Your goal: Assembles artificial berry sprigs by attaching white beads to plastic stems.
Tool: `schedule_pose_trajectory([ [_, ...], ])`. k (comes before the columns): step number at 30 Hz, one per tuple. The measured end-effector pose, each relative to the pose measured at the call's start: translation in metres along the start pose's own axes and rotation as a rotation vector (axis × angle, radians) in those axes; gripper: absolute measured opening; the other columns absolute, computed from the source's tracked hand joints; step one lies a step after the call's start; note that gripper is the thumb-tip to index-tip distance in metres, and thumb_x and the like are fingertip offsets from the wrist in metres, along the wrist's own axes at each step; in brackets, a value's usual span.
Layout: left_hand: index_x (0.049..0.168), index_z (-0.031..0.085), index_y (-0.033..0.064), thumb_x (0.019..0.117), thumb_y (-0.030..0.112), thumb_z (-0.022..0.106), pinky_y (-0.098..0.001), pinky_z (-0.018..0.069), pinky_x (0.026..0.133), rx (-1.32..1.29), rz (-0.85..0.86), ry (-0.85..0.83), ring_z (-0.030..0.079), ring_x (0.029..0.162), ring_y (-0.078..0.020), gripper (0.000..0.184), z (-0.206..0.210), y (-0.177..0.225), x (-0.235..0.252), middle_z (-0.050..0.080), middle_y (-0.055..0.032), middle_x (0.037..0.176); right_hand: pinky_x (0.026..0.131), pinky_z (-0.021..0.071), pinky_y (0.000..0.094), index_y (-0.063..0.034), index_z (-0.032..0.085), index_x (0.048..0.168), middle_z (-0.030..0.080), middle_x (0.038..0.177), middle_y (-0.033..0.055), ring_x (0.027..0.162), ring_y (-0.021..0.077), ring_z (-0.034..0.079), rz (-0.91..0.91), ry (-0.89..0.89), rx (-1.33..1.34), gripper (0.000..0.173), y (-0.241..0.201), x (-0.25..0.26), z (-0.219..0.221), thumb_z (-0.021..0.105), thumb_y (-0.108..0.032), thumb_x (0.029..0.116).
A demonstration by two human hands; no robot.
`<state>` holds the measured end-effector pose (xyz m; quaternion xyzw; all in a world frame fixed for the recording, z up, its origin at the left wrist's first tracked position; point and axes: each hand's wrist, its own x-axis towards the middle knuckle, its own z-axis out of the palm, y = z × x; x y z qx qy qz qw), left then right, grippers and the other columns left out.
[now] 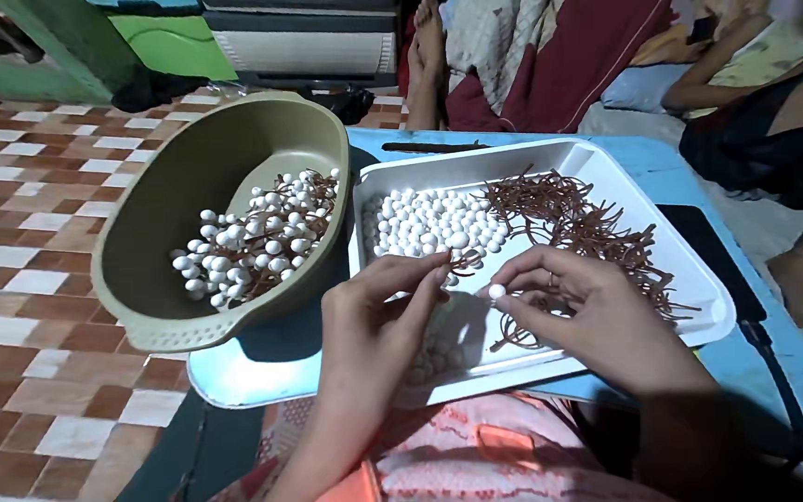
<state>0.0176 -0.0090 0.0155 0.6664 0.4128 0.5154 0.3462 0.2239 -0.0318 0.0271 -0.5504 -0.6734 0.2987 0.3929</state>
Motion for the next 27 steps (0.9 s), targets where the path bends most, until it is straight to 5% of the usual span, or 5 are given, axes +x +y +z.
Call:
schedule_pose_trajectory([
  [10,0.110,0.077,0.0018,0.0962,0.007,0.066,-0.0182,0.0618,0.070,-0.084,0.012,-0.055,0.072,0.079,-0.0045,0.018,-0.0026,-0.0017,0.0017,0.074,-0.0001,0.095,0.071,0.0580,0.0135,-0.0113,0.066,0.107,0.075,0.092,-0.0054,0.079,-0.0007,0.071,0.037,-0.072,0.218,0.021,-0.0042,0.0025,-0.0029,0.069,0.000,0.0899],
  [19,0.108,0.077,0.0023,0.0956,0.006,0.067,-0.0170,0.0613,0.070,-0.117,-0.015,-0.077,0.071,0.079,-0.0033,0.017,-0.0041,0.0012,0.0016,0.074,0.0003,0.095,0.067,0.0549,0.0109,-0.0124,0.065,0.110,0.074,0.088,-0.0071,0.076,-0.0031,0.068,0.021,-0.120,0.257,0.016,-0.0025,0.0025,-0.0061,0.065,-0.005,0.0954],
  [27,0.108,0.078,0.0028,0.0958,0.006,0.066,-0.0172,0.0614,0.071,-0.112,-0.013,-0.085,0.071,0.080,-0.0034,0.017,-0.0042,0.0023,0.0019,0.075,0.0007,0.095,0.075,0.0589,0.0148,-0.0092,0.072,0.109,0.077,0.095,-0.0025,0.084,0.0025,0.072,0.022,-0.106,0.268,0.016,-0.0018,0.0028,-0.0061,0.065,-0.004,0.0956],
])
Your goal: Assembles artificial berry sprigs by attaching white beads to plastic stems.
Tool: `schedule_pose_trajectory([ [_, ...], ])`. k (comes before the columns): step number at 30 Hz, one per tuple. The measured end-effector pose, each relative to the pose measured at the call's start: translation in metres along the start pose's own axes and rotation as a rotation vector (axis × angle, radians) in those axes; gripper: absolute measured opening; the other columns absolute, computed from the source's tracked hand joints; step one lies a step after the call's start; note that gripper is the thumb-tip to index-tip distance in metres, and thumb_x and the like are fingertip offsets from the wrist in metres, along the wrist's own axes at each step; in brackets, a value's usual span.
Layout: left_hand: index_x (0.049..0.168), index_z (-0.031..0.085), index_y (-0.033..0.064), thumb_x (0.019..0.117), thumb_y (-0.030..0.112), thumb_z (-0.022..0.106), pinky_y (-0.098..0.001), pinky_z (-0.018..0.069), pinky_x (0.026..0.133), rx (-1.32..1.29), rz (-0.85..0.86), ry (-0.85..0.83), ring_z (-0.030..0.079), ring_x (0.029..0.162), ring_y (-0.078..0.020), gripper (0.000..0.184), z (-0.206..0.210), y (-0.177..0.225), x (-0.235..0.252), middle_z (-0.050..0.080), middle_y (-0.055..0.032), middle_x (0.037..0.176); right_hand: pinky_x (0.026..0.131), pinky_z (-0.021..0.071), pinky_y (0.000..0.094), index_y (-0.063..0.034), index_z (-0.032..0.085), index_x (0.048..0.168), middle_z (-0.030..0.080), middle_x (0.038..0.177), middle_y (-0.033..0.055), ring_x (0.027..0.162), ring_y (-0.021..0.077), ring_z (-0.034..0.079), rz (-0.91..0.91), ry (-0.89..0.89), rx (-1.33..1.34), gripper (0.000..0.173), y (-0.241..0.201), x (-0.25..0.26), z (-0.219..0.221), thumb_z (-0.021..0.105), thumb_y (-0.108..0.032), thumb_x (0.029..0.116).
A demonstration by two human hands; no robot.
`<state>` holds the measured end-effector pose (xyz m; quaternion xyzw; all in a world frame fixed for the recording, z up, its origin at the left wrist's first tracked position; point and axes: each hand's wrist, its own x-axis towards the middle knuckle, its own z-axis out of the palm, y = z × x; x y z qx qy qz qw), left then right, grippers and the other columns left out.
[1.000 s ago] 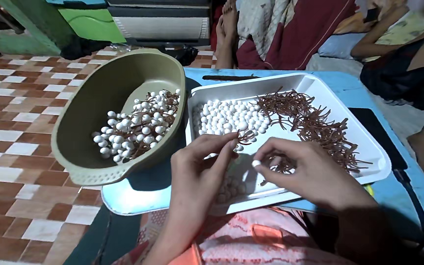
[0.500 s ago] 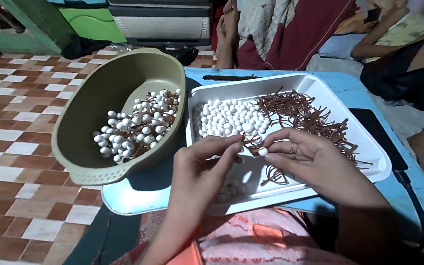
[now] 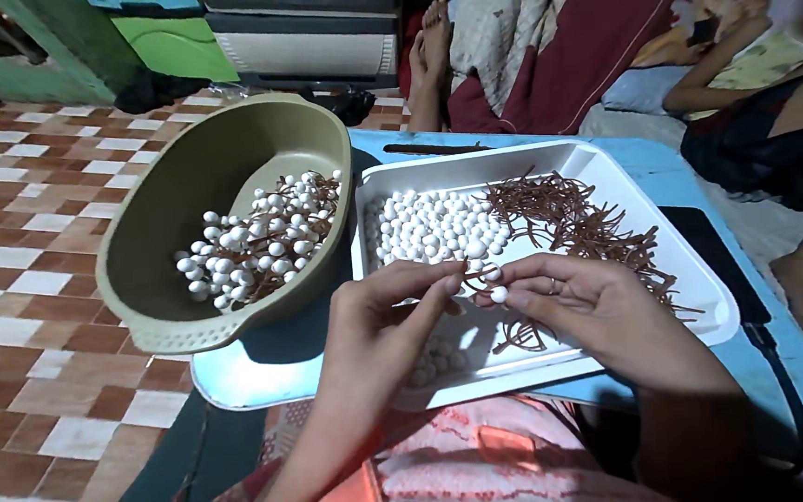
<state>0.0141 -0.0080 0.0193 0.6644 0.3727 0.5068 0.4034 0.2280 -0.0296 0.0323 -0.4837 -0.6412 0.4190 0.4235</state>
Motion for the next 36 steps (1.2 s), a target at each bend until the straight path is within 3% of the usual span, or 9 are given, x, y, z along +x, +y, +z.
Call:
schedule_pose_trajectory([
  [3,0.108,0.078,0.0028,0.0960,0.006,0.066,-0.0174,0.0614,0.072,-0.005,0.004,-0.012,0.071,0.080,-0.0035,0.017,0.000,-0.001,0.000,0.075,0.0009,0.095,0.075,0.0591,0.0146,-0.0072,0.073,0.107,0.078,0.093,-0.0016,0.083,0.0024,0.073,0.036,0.032,0.012,0.016,-0.002,0.000,0.001,0.065,-0.002,0.0948],
  [6,0.108,0.078,0.0027,0.0955,0.003,0.066,-0.0182,0.0614,0.072,-0.059,-0.026,-0.038,0.071,0.080,-0.0046,0.017,-0.001,0.000,0.000,0.075,0.0002,0.095,0.068,0.0587,0.0143,-0.0096,0.074,0.105,0.078,0.089,-0.0029,0.077,0.0019,0.073,0.049,0.023,0.017,0.013,-0.004,-0.001,0.001,0.066,-0.004,0.0953],
  [10,0.108,0.078,0.0032,0.0951,0.003,0.066,-0.0183,0.0612,0.074,-0.089,-0.038,-0.039,0.072,0.081,-0.0043,0.017,-0.002,0.001,0.000,0.076,0.0009,0.095,0.071,0.0596,0.0148,-0.0058,0.074,0.103,0.079,0.089,0.0000,0.080,0.0027,0.074,0.010,-0.062,0.099,0.013,-0.003,-0.001,0.001,0.063,-0.003,0.0971],
  [13,0.107,0.077,0.0025,0.0949,0.001,0.066,-0.0181,0.0611,0.075,-0.092,-0.029,-0.021,0.072,0.082,-0.0040,0.017,-0.001,0.003,-0.002,0.076,0.0011,0.095,0.068,0.0585,0.0138,-0.0067,0.074,0.103,0.078,0.089,-0.0006,0.077,0.0013,0.073,-0.007,-0.105,0.107,0.013,-0.003,0.000,0.002,0.063,-0.004,0.0978],
  [15,0.107,0.077,0.0026,0.0945,0.002,0.066,-0.0183,0.0615,0.075,-0.092,-0.031,-0.010,0.072,0.081,-0.0038,0.017,-0.002,0.004,-0.003,0.076,0.0021,0.094,0.066,0.0563,0.0112,-0.0092,0.073,0.102,0.077,0.085,-0.0047,0.074,-0.0028,0.070,0.006,-0.061,0.097,0.012,-0.005,0.000,0.005,0.064,-0.004,0.0966],
  [18,0.108,0.078,0.0016,0.0934,0.001,0.067,-0.0197,0.0621,0.077,-0.144,-0.045,0.010,0.073,0.083,-0.0056,0.018,0.000,0.005,-0.003,0.077,0.0007,0.095,0.074,0.0593,0.0144,-0.0077,0.074,0.103,0.078,0.089,-0.0024,0.081,0.0007,0.073,-0.001,0.023,0.127,0.014,-0.005,-0.002,0.007,0.064,-0.002,0.0958],
  [23,0.108,0.078,0.0018,0.0921,-0.001,0.068,-0.0197,0.0627,0.073,-0.188,-0.099,0.088,0.074,0.079,-0.0052,0.018,0.004,0.010,-0.006,0.078,0.0016,0.091,0.073,0.0585,0.0130,-0.0102,0.073,0.104,0.078,0.088,-0.0071,0.080,-0.0022,0.072,-0.017,0.118,0.139,0.015,-0.009,-0.004,0.013,0.063,-0.002,0.0952],
  [31,0.107,0.078,0.0009,0.0916,-0.002,0.069,-0.0210,0.0630,0.076,-0.231,-0.117,0.093,0.075,0.080,-0.0072,0.018,0.005,0.010,-0.006,0.078,0.0000,0.089,0.077,0.0604,0.0166,-0.0089,0.074,0.105,0.078,0.091,-0.0036,0.085,0.0023,0.073,-0.071,0.161,0.161,0.016,-0.007,-0.005,0.019,0.063,-0.002,0.0959],
  [36,0.105,0.078,0.0019,0.0903,-0.003,0.070,-0.0188,0.0620,0.073,-0.251,-0.122,0.079,0.074,0.077,-0.0058,0.017,0.006,0.011,-0.007,0.078,-0.0006,0.087,0.073,0.0591,0.0137,-0.0093,0.073,0.103,0.077,0.088,-0.0089,0.079,-0.0030,0.071,-0.066,0.203,0.125,0.017,-0.007,-0.004,0.022,0.066,0.001,0.0926],
])
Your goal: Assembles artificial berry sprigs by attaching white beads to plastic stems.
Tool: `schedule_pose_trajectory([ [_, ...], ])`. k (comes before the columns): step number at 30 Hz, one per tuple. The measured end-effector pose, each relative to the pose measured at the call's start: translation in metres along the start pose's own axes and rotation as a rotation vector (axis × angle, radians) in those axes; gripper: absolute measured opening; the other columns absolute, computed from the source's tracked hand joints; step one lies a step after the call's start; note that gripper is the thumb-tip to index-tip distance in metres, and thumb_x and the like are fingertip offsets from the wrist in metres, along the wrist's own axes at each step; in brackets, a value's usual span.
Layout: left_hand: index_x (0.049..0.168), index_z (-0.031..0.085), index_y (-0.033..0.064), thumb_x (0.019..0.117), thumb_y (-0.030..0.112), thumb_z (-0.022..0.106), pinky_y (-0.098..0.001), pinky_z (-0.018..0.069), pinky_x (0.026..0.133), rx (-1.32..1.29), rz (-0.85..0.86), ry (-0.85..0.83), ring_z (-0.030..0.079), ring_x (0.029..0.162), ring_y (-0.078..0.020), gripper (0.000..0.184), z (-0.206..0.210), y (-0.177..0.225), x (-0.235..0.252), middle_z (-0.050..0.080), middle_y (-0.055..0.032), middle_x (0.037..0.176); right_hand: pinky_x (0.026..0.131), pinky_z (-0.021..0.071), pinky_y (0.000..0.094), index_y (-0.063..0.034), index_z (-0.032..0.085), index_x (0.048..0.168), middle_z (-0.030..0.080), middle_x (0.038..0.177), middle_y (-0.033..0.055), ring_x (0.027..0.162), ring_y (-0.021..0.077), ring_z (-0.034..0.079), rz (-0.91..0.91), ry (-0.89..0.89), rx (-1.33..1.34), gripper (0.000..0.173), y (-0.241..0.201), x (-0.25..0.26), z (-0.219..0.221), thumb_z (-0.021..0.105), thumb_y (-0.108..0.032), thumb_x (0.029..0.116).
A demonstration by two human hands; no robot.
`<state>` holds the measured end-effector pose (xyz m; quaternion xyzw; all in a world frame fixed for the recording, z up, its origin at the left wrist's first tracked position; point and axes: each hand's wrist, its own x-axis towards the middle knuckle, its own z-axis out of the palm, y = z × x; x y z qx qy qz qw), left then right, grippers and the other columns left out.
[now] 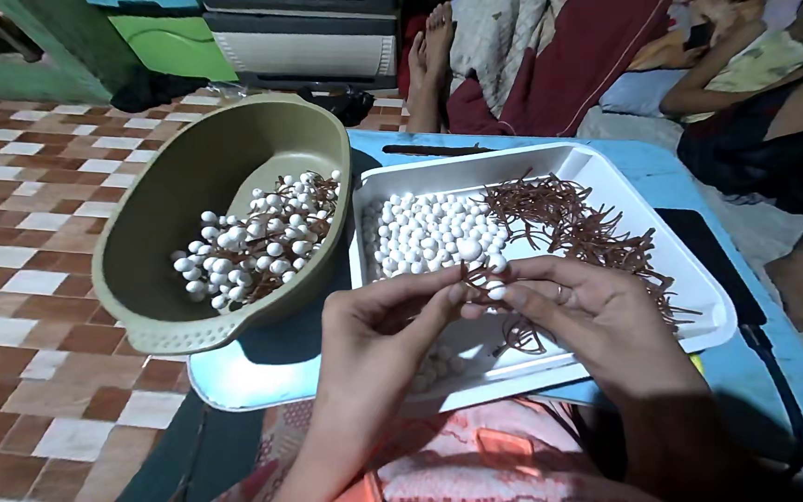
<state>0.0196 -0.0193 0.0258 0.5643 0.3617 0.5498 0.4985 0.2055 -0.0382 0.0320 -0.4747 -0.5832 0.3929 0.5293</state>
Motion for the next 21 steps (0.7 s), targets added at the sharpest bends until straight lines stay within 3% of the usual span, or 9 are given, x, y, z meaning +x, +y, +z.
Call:
schedule_pose_trajectory([
  [7,0.108,0.078,0.0018,0.0921,0.000,0.069,-0.0209,0.0626,0.077,0.005,0.013,0.052,0.074,0.080,-0.0069,0.018,-0.001,-0.003,0.002,0.078,-0.0007,0.091,0.076,0.0606,0.0167,-0.0068,0.071,0.110,0.078,0.089,-0.0042,0.083,0.0018,0.074,0.021,-0.093,0.004,0.016,0.000,0.003,-0.004,0.064,-0.004,0.0960],
  [11,0.108,0.078,0.0012,0.0929,0.000,0.069,-0.0221,0.0632,0.077,-0.011,0.019,0.085,0.075,0.079,-0.0085,0.017,-0.008,-0.003,0.006,0.079,-0.0018,0.090,0.067,0.0559,0.0159,-0.0104,0.076,0.095,0.073,0.083,-0.0061,0.073,-0.0021,0.067,0.096,-0.292,-0.400,0.010,0.001,0.004,-0.002,0.076,-0.019,0.0891],
  [15,0.105,0.079,0.0018,0.0905,-0.002,0.070,-0.0228,0.0636,0.077,-0.006,0.012,0.090,0.075,0.079,-0.0086,0.017,-0.010,-0.004,0.007,0.079,-0.0020,0.090,0.072,0.0533,0.0403,-0.0122,0.078,0.101,0.072,0.085,0.0028,0.078,0.0163,0.067,0.328,-0.552,-0.773,0.014,-0.017,0.017,0.012,0.074,-0.023,0.0935],
  [18,0.104,0.079,0.0024,0.0889,-0.002,0.072,-0.0227,0.0636,0.077,0.014,0.013,0.084,0.075,0.079,-0.0081,0.017,-0.009,-0.003,0.007,0.079,-0.0011,0.090,0.071,0.0477,0.0471,-0.0098,0.076,0.095,0.068,0.078,0.0074,0.077,0.0243,0.064,0.405,-0.639,-0.932,0.015,-0.029,0.026,0.025,0.072,-0.024,0.0942],
  [21,0.104,0.079,0.0026,0.0884,-0.003,0.072,-0.0223,0.0634,0.077,0.016,0.008,0.085,0.075,0.079,-0.0076,0.018,-0.008,-0.003,0.007,0.079,-0.0007,0.090,0.077,0.0470,0.0475,-0.0117,0.077,0.102,0.071,0.088,0.0083,0.086,0.0253,0.066,0.463,-0.736,-0.980,0.014,-0.034,0.032,0.031,0.069,-0.021,0.0963],
])
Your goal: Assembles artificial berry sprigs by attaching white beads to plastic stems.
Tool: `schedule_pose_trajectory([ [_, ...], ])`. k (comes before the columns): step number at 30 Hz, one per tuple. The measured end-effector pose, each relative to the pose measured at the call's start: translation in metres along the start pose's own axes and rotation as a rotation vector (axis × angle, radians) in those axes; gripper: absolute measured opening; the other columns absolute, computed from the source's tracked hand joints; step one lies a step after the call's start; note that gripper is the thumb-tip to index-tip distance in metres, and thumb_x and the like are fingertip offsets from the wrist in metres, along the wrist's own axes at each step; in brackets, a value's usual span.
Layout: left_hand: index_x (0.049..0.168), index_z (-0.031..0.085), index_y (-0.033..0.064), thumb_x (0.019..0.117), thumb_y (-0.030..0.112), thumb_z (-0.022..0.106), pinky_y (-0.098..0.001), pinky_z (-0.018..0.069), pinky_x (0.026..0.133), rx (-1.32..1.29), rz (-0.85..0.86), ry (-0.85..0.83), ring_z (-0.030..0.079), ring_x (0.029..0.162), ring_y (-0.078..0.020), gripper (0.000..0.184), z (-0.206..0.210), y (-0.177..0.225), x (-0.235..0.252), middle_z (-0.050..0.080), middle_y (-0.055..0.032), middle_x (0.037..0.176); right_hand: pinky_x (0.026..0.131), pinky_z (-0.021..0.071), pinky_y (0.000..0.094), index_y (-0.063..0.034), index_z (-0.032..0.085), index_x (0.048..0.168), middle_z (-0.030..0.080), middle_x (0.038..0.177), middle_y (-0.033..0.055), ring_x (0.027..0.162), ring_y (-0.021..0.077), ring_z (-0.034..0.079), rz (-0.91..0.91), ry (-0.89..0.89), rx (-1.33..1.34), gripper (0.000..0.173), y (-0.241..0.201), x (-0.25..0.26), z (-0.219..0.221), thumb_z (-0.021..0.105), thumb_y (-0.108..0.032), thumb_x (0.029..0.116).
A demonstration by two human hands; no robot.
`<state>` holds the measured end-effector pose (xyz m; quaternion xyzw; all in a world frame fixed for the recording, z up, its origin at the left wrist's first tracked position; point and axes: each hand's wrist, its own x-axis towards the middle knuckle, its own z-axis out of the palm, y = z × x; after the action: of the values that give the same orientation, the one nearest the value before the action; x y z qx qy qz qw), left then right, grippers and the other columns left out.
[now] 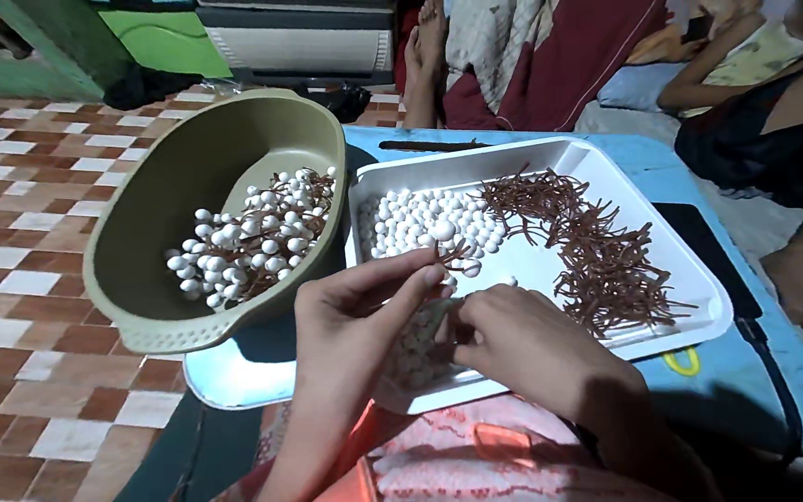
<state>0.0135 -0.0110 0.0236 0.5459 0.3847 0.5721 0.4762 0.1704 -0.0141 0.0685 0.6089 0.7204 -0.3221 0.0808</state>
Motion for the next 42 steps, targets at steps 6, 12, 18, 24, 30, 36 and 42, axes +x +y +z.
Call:
schedule_pose_trajectory([
  [6,0.098,0.079,0.0047,0.0906,0.001,0.072,-0.0197,0.0629,0.069,0.057,0.027,-0.003,0.074,0.073,-0.0051,0.011,0.000,0.000,-0.002,0.078,0.0021,0.083,0.073,0.0497,0.0479,-0.0105,0.078,0.097,0.072,0.084,0.0082,0.080,0.0244,0.067,-0.120,0.131,0.088,0.015,0.015,-0.001,0.006,0.073,-0.023,0.0933],
  [12,0.096,0.079,0.0046,0.0895,0.001,0.072,-0.0188,0.0623,0.069,0.091,0.064,0.004,0.074,0.072,-0.0052,0.010,0.003,0.000,-0.002,0.077,0.0014,0.081,0.061,0.0539,0.0138,-0.0128,0.074,0.101,0.073,0.088,-0.0086,0.072,-0.0041,0.066,-0.318,0.825,0.521,0.012,0.066,-0.009,0.027,0.073,-0.014,0.0896],
  [18,0.096,0.078,0.0030,0.0875,-0.001,0.074,-0.0179,0.0624,0.070,0.142,0.092,-0.013,0.074,0.074,-0.0040,0.010,0.004,-0.001,-0.003,0.077,0.0019,0.083,0.083,0.0601,0.0166,-0.0056,0.073,0.114,0.076,0.105,-0.0051,0.091,0.0006,0.072,-0.512,0.842,0.803,0.026,0.060,-0.007,0.022,0.068,0.000,0.0890],
  [24,0.097,0.078,0.0033,0.0879,0.002,0.074,-0.0170,0.0619,0.069,0.159,0.118,-0.044,0.073,0.073,-0.0029,0.010,0.003,-0.003,-0.005,0.077,0.0023,0.083,0.080,0.0601,0.0157,-0.0073,0.076,0.110,0.076,0.095,-0.0067,0.086,-0.0005,0.072,-0.528,0.825,0.826,0.019,0.054,-0.006,0.027,0.067,-0.003,0.0927],
  [30,0.095,0.078,0.0039,0.0868,0.002,0.075,-0.0164,0.0616,0.067,0.176,0.135,-0.062,0.072,0.072,-0.0025,0.009,0.003,-0.004,-0.006,0.077,0.0020,0.083,0.077,0.0591,0.0141,-0.0061,0.076,0.106,0.075,0.101,-0.0068,0.086,-0.0021,0.070,-0.556,0.884,0.748,0.020,0.054,-0.004,0.028,0.071,-0.002,0.0875],
  [36,0.095,0.078,0.0041,0.0863,0.003,0.076,-0.0174,0.0621,0.067,0.200,0.129,-0.077,0.073,0.071,-0.0040,0.010,0.003,-0.005,-0.005,0.077,0.0012,0.083,0.076,0.0587,0.0134,-0.0065,0.076,0.107,0.075,0.100,-0.0079,0.085,-0.0028,0.069,-0.553,0.911,0.735,0.020,0.054,-0.003,0.029,0.072,-0.004,0.0870],
  [42,0.096,0.079,0.0045,0.0858,0.004,0.076,-0.0172,0.0620,0.066,0.224,0.137,-0.089,0.073,0.072,-0.0038,0.010,0.002,-0.006,-0.005,0.077,0.0014,0.084,0.077,0.0584,0.0134,-0.0070,0.077,0.106,0.075,0.100,-0.0074,0.087,-0.0025,0.069,-0.552,0.916,0.727,0.019,0.054,-0.002,0.029,0.072,-0.006,0.0876],
])
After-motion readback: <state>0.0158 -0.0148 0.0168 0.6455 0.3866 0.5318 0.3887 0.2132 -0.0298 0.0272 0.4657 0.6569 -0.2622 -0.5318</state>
